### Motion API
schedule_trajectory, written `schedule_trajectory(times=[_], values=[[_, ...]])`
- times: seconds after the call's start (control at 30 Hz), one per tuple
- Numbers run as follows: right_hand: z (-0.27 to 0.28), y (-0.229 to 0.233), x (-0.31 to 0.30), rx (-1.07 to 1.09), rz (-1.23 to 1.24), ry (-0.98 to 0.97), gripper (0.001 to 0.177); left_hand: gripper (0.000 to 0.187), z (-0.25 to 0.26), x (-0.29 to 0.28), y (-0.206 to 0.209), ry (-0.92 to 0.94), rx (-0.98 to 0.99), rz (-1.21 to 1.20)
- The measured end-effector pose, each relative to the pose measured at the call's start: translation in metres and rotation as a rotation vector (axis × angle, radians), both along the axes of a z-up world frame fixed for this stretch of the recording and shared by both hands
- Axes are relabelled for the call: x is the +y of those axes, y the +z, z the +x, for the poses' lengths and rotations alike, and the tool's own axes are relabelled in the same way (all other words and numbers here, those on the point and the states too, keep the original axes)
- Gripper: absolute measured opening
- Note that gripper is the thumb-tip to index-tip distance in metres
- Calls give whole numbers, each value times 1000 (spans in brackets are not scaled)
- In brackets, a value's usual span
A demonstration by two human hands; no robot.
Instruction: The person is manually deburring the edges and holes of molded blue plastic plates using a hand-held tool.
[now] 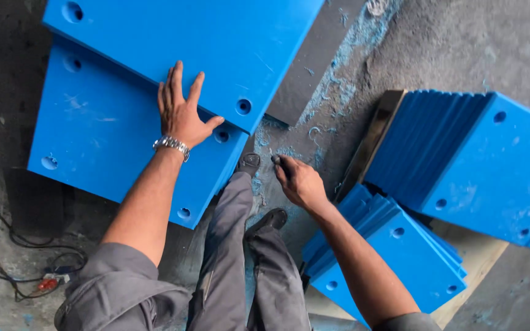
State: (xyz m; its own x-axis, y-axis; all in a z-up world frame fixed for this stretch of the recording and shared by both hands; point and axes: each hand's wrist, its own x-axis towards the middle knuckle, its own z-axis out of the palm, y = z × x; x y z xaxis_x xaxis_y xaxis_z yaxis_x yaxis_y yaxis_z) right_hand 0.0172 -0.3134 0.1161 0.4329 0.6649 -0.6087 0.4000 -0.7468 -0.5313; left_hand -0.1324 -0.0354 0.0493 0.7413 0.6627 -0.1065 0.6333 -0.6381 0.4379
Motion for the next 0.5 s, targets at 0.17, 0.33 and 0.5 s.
schedule_trajectory(times=[0.17, 0.33, 0.5], values=[[30, 14, 113, -280, -13, 313, 41, 127, 16, 45, -19, -6, 156, -195], [47, 9, 168, -420, -270, 692, 30, 154, 34, 43, -16, 32, 211, -297], [52, 3, 186, -504, -268, 856, 35, 159, 31, 38, -22, 40, 85, -274]])
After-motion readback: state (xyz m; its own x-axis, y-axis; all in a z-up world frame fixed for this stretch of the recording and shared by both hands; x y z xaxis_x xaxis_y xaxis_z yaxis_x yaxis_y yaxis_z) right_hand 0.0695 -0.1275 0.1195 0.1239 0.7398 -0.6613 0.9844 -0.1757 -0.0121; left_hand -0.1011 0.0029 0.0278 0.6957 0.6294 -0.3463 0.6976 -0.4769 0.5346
